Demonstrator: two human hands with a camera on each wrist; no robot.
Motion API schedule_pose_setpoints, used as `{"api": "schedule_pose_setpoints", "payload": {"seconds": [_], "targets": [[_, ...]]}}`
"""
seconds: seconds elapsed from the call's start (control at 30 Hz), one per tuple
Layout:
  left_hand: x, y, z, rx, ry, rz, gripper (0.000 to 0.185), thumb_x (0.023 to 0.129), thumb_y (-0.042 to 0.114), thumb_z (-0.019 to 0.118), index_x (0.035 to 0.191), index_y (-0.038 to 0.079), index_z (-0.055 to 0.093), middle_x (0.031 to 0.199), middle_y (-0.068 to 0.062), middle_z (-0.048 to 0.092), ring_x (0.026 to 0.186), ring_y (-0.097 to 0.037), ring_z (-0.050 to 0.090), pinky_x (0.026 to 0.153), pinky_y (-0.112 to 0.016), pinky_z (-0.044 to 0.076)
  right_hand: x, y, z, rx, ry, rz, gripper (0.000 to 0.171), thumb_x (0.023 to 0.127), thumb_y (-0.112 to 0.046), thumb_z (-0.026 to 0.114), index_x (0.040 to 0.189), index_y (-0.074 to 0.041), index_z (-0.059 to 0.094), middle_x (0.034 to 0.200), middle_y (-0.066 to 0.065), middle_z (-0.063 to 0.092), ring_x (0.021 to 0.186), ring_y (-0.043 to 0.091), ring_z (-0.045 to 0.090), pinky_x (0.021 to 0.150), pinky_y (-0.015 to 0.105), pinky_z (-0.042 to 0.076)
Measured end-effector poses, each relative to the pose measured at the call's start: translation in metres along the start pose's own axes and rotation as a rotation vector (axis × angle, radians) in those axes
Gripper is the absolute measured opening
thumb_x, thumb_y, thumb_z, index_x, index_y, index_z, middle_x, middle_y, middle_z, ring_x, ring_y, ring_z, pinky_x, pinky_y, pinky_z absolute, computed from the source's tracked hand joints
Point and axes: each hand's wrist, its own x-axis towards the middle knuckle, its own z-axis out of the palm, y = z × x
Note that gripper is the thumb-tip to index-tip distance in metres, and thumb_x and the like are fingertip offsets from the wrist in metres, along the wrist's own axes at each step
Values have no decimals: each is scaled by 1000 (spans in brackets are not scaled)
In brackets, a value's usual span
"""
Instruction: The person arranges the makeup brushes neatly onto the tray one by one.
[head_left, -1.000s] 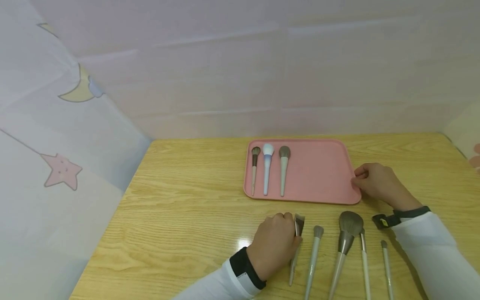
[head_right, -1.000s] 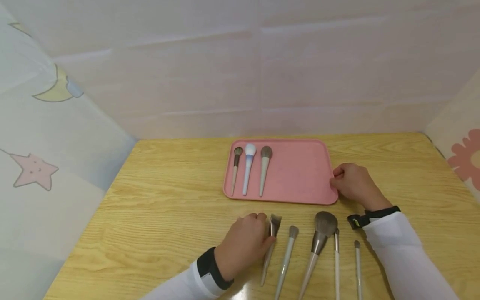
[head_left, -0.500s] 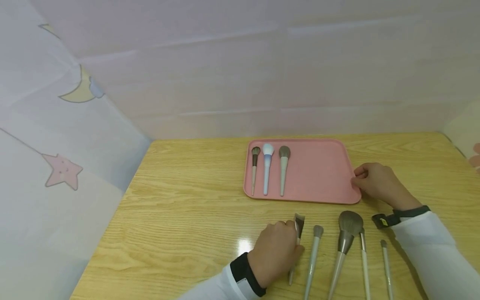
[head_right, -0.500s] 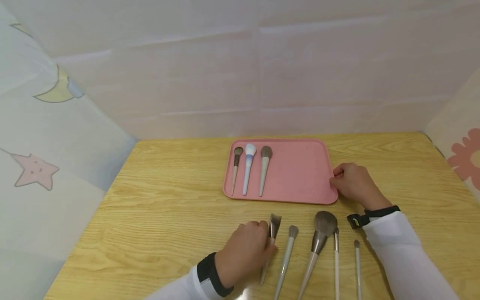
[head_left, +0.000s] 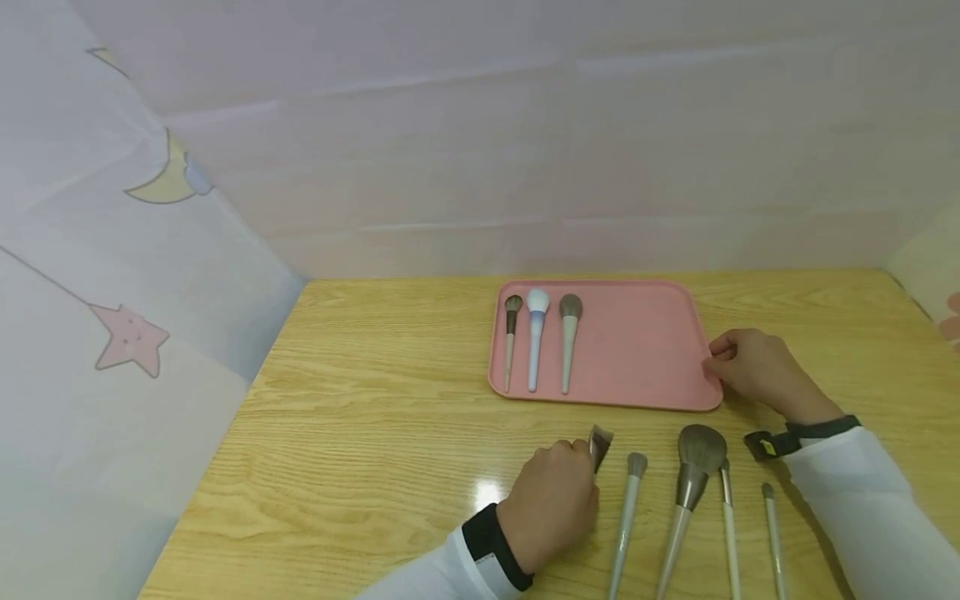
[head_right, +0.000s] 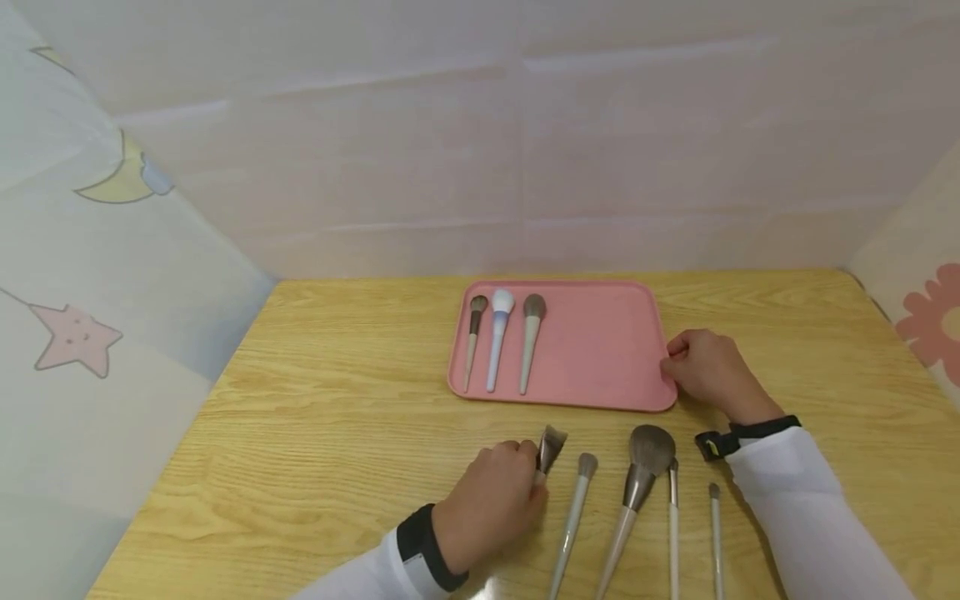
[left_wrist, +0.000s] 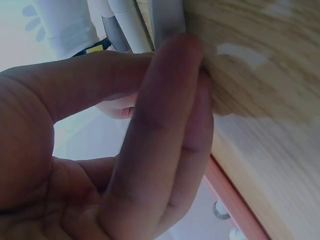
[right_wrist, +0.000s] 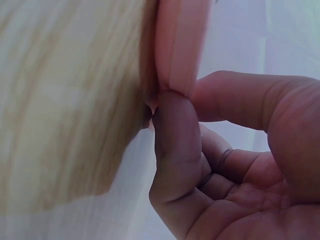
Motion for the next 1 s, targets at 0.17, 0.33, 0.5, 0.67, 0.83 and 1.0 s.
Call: {"api": "schedule_pose_setpoints", "payload": {"seconds": [0.17, 0.33, 0.5, 0.67, 0.83, 1.0], "targets": [[2, -1, -1, -12, -31, 9, 6, 90, 8, 72, 91, 3, 70, 71, -2, 64, 56, -5, 56, 39, -17, 35, 0, 0, 1, 5, 5, -17, 40, 94, -18, 66, 115, 16, 63, 92, 20, 72, 78, 22, 65, 65, 30, 50], [2, -2, -2, -36, -22, 22, 3, 90, 5, 71, 88, 3, 69, 68, -1, 62, 54, -4, 52, 39, -16, 33, 0, 0, 1, 7, 7, -15, 40, 95, -19, 66, 115, 16, 63, 92, 21, 72, 79, 23, 65, 64, 30, 50], [3, -4, -2, -48, -16, 37, 4, 88, 4, 71, 85, 4, 69, 66, 0, 61, 54, -4, 52, 39, -17, 32, 0, 0, 1, 5, 7, -9, 40, 95, -19, 66, 116, 16, 63, 93, 22, 72, 79, 25, 66, 64, 31, 50], [3, -4, -1, -26, 3, 36, 6, 86, 5, 72, 82, 5, 68, 66, -1, 62, 55, -7, 57, 42, -20, 37, 0, 0, 1, 4, 7, -6, 41, 95, -19, 66, 115, 16, 63, 93, 22, 72, 78, 23, 65, 64, 30, 50], [3, -5, -1, 16, 18, 40, 7, 87, 7, 74, 82, 6, 68, 67, -2, 64, 57, -9, 60, 43, -21, 41, 0, 1, 1, 0, 8, -7, 41, 94, -19, 67, 115, 16, 63, 93, 21, 73, 78, 22, 65, 64, 30, 50], [2, -3, -1, 68, 20, 10, 8, 85, 7, 75, 81, 8, 67, 66, -2, 63, 55, -10, 59, 41, -23, 39, 1, 1, 1, 2, 10, -10, 41, 94, -18, 67, 116, 16, 63, 94, 21, 73, 79, 23, 65, 64, 30, 50]]}}
